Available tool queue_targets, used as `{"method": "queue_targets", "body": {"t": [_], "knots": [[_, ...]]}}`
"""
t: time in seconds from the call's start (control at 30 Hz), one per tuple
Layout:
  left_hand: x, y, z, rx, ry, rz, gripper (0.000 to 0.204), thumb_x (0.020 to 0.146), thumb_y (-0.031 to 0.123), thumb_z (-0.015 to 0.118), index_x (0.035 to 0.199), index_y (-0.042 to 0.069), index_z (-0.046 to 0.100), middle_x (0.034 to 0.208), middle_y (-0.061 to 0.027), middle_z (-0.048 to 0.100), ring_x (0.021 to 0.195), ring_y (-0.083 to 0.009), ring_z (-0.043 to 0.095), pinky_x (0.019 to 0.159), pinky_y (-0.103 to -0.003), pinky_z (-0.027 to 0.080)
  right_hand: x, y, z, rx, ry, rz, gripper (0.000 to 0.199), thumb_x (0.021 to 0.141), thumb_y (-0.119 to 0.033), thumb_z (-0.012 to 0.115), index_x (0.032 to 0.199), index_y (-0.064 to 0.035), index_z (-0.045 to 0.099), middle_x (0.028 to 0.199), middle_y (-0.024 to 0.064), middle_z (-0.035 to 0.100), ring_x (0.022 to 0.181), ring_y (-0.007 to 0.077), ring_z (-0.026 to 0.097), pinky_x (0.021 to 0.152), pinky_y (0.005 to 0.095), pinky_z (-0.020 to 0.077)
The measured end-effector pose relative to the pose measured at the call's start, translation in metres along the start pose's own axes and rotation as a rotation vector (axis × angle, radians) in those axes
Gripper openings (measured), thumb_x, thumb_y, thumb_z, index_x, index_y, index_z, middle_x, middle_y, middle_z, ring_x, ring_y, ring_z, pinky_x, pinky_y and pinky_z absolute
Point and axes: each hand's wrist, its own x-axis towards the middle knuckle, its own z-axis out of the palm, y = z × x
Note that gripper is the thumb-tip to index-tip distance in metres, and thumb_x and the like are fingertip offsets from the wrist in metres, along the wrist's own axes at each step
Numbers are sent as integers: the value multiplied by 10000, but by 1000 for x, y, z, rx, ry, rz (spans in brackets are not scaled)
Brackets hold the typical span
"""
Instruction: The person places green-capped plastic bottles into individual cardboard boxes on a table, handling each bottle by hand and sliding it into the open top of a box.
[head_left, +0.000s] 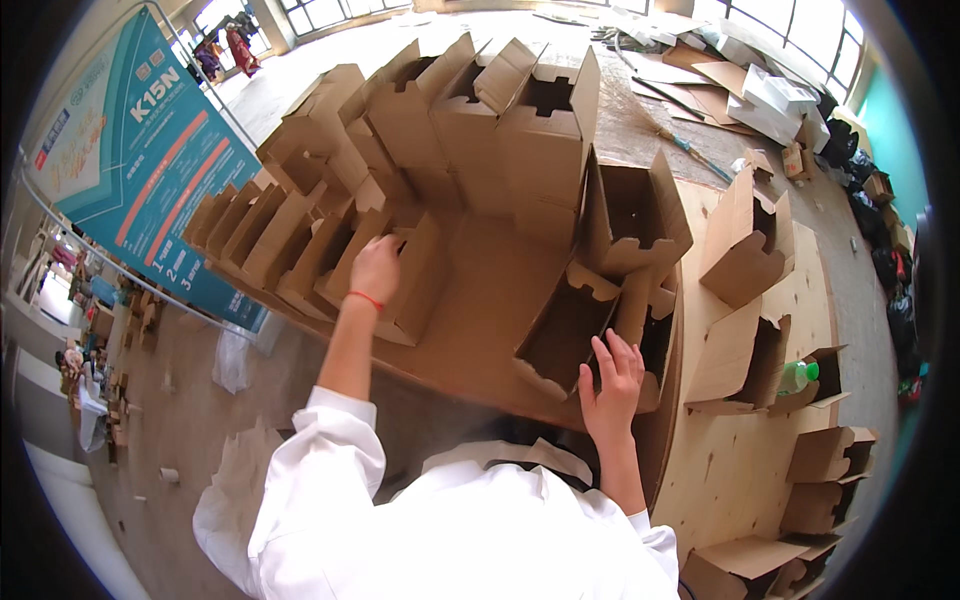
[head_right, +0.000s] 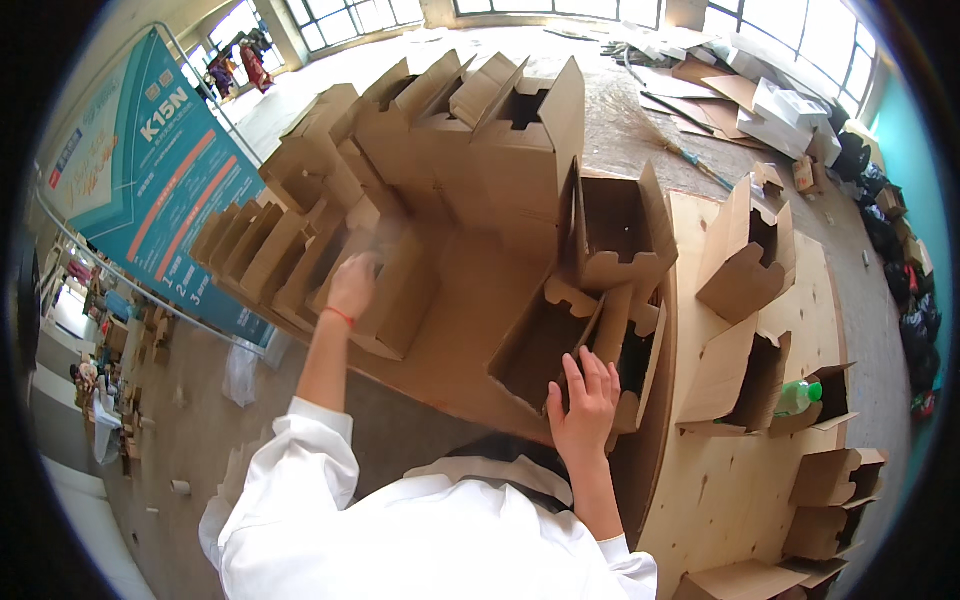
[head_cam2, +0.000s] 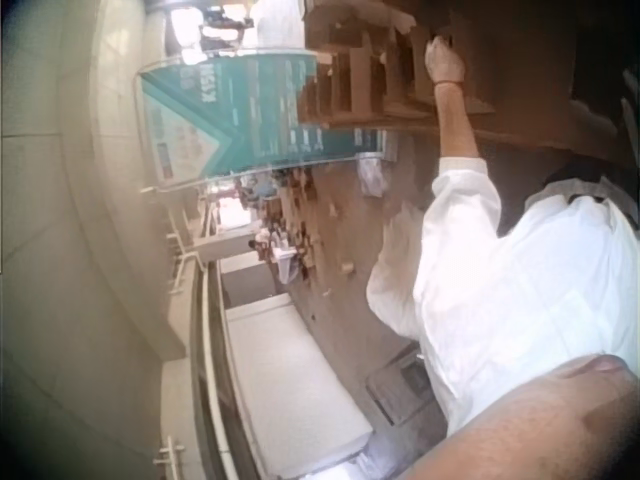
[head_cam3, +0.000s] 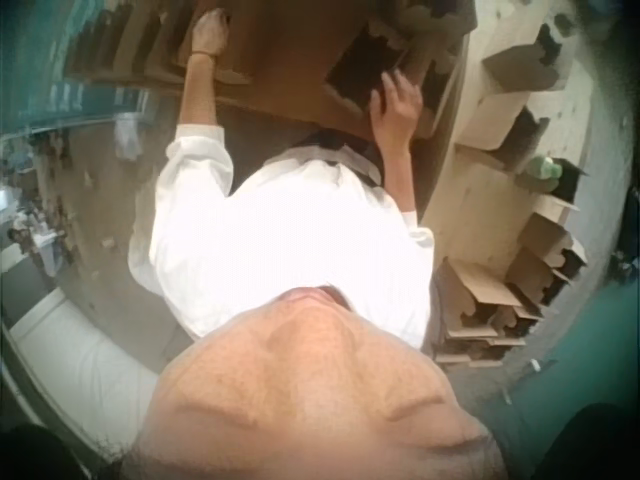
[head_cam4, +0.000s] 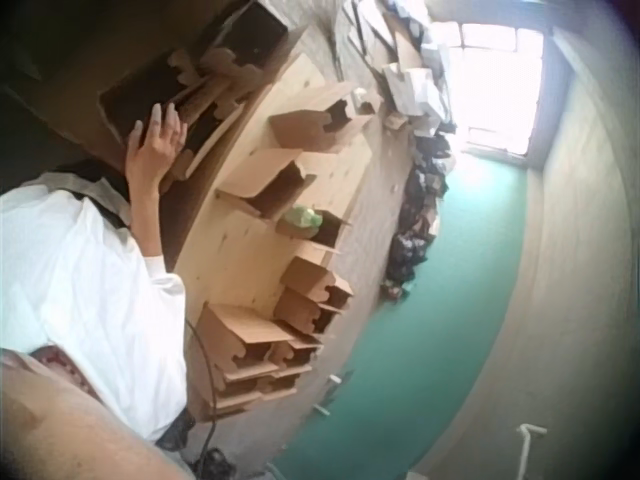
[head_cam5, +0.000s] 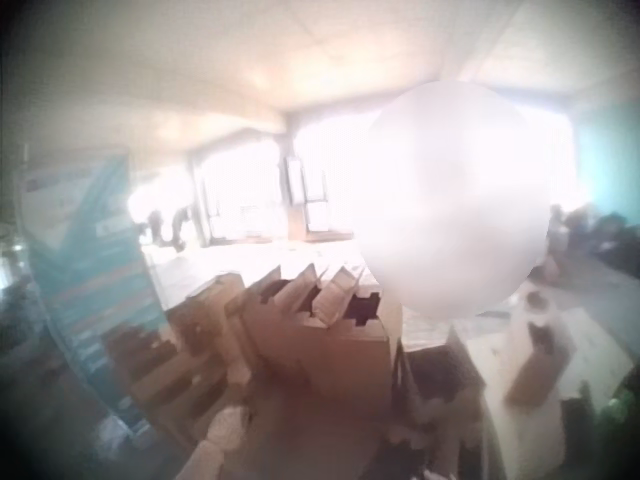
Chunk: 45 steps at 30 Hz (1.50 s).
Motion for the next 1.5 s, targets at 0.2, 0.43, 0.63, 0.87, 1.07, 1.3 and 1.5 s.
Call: {"method": "queue_targets", "body": {"t": [0.2, 0.43, 0.63, 0.87, 1.07, 1.3, 1.5], "knots": [[-18, -7, -28, -188, -448, -36, 338, 941, 252, 479, 1148, 41, 643, 971, -188, 677, 951, -365, 627, 844, -415, 490, -5, 7, 1, 28, 9, 41, 398, 829, -183, 667, 1209, -75, 612, 1267, 169, 570, 1130, 314, 556, 1088, 477, 320], [-43, -61, 15, -321, -494, -60, 297, 886, 237, 567, 1091, 51, 673, 929, -169, 687, 932, -375, 622, 845, -374, 493, -5, 4, 3, 35, 38, 56, 398, 834, -196, 670, 1214, -93, 615, 1295, 161, 561, 1066, 285, 594, 1081, 479, 322], [-39, -53, 0, 264, -228, 300, 163, 805, 235, 652, 797, 73, 654, 781, -155, 663, 793, -374, 623, 737, -468, 497, -7, 7, 2, 39, 34, 55, 402, 836, -210, 677, 1219, -104, 615, 1294, 153, 567, 978, 250, 638, 1075, 474, 325], [-16, -42, 6, 581, -1044, -6, 222, 864, 224, 592, 906, 44, 717, 921, -114, 717, 888, -269, 691, 763, -393, 547, -7, 3, -2, 94, -2, 105, 356, 881, -230, 625, 1207, -87, 618, 1294, 156, 568, 1134, 317, 566, 1082, 473, 319], [-2, -51, 64, 720, -961, -16, 461, 777, 396, 696, 1080, 49, 688, 1162, -150, 661, 1096, -243, 634, 874, -345, 517, -9, 7, 2, 77, 46, 72, 400, 835, -216, 686, 1217, -117, 623, 1292, 149, 571, 959, 238, 647, 1074, 472, 326], [-20, -115, 101, 386, -1020, -53, 496, 800, 397, 670, 1152, 49, 638, 1197, -174, 633, 1118, -284, 610, 904, -359, 501, -9, 8, 1, 93, 60, 79, 400, 841, -232, 687, 1219, -116, 626, 1284, 148, 577, 958, 241, 648, 1068, 473, 333], [-26, -139, 120, 174, -909, -62, 529, 819, 398, 648, 1214, 50, 595, 1226, -194, 609, 1137, -320, 589, 929, -371, 487, -9, 8, 0, 97, 44, 84, 402, 840, -232, 689, 1221, -120, 626, 1265, 148, 591, 1006, 247, 637, 1068, 479, 331]]}}
